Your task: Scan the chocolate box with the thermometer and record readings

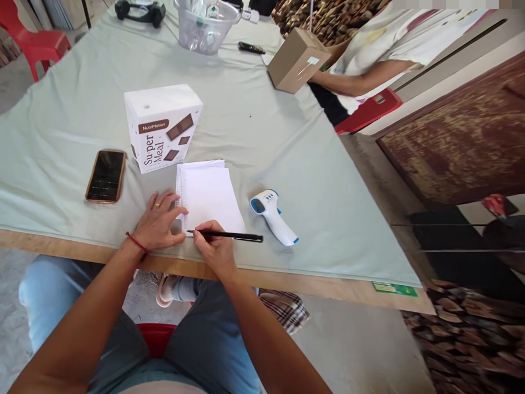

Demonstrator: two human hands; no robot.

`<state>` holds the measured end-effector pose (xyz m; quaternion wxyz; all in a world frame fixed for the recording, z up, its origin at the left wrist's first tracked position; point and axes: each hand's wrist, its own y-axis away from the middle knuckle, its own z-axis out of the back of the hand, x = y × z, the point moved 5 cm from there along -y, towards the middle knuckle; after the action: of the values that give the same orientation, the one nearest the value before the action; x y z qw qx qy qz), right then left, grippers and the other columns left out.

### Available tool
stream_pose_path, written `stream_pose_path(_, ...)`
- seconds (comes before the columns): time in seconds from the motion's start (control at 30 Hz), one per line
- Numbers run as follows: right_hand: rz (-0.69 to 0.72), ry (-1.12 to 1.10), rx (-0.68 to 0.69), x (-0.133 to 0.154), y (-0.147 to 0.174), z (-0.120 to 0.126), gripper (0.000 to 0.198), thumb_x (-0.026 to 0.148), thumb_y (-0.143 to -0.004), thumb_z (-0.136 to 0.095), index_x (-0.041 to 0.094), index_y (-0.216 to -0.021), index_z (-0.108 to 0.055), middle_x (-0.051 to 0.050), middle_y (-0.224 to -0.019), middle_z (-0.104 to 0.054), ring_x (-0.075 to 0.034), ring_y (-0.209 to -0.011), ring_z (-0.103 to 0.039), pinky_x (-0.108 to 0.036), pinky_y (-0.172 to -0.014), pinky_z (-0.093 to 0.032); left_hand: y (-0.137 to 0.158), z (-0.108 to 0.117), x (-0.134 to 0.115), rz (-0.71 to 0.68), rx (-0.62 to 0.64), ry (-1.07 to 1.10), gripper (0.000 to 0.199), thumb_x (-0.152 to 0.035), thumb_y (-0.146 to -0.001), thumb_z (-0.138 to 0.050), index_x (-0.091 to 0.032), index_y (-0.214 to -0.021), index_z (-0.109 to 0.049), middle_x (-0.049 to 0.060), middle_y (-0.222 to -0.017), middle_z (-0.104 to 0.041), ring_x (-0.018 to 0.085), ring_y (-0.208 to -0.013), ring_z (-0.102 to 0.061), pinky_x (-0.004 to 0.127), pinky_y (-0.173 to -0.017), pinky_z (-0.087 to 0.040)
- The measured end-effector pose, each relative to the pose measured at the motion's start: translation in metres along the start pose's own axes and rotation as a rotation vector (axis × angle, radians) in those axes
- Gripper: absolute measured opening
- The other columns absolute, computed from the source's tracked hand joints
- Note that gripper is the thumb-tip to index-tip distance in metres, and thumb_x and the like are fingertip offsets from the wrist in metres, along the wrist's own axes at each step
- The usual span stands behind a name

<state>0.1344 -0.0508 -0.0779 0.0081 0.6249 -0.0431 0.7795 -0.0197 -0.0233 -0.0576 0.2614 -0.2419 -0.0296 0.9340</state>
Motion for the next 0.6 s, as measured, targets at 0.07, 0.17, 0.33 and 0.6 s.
stream_pose_path(0.07, 0.019, 0.008, 0.016, 0.001, 0.000, -0.002, 0.009, 0.030, -0.069, -0.059, 0.023, -0.068, -0.055, 0.002, -0.062, -0.060, -0.014, -0.059, -0.055, -0.027, -0.058, -0.048, 0.000, 0.000, 0.000, -0.001, 0.004, 0.000, 0.044, -0.034, -0.070, -0.071, -0.023, -0.112, -0.060, 0.011, -0.137, -0.047, 0.034, -0.139, -0.032, 0.056, -0.117, -0.013)
stream_pose_path(0.17, 0.036, 0.015, 0.034, 0.000, 0.001, -0.005, 0.008, 0.031, -0.071, -0.058, 0.023, -0.069, -0.055, 0.003, -0.062, -0.060, -0.014, -0.058, -0.055, -0.027, -0.057, -0.048, 0.000, -0.001, 0.000, -0.001, 0.005, -0.009, 0.045, -0.034, -0.071, -0.070, -0.022, -0.113, -0.060, 0.013, -0.137, -0.047, 0.034, -0.140, -0.031, 0.056, -0.117, -0.014)
stream_pose_path(0.33, 0.051, 0.036, 0.051, -0.005, 0.001, -0.006, 0.009, 0.031, -0.073, -0.058, 0.023, -0.071, -0.056, 0.003, -0.062, -0.059, -0.014, -0.058, -0.055, -0.027, -0.057, -0.047, 0.000, -0.001, 0.001, -0.001, 0.000, -0.004, 0.044, -0.034, -0.071, -0.070, -0.023, -0.112, -0.060, 0.011, -0.137, -0.047, 0.034, -0.139, -0.031, 0.056, -0.118, -0.013)
stream_pose_path(0.6, 0.083, 0.040, 0.090, -0.011, 0.001, -0.007, 0.007, 0.029, -0.075, -0.057, 0.022, -0.073, -0.058, 0.003, -0.063, -0.058, -0.013, -0.059, -0.054, -0.026, -0.059, -0.048, 0.000, -0.001, 0.001, -0.002, -0.004, -0.023, 0.043, -0.035, -0.071, -0.070, -0.023, -0.111, -0.061, 0.012, -0.136, -0.048, 0.033, -0.139, -0.032, 0.055, -0.117, -0.015)
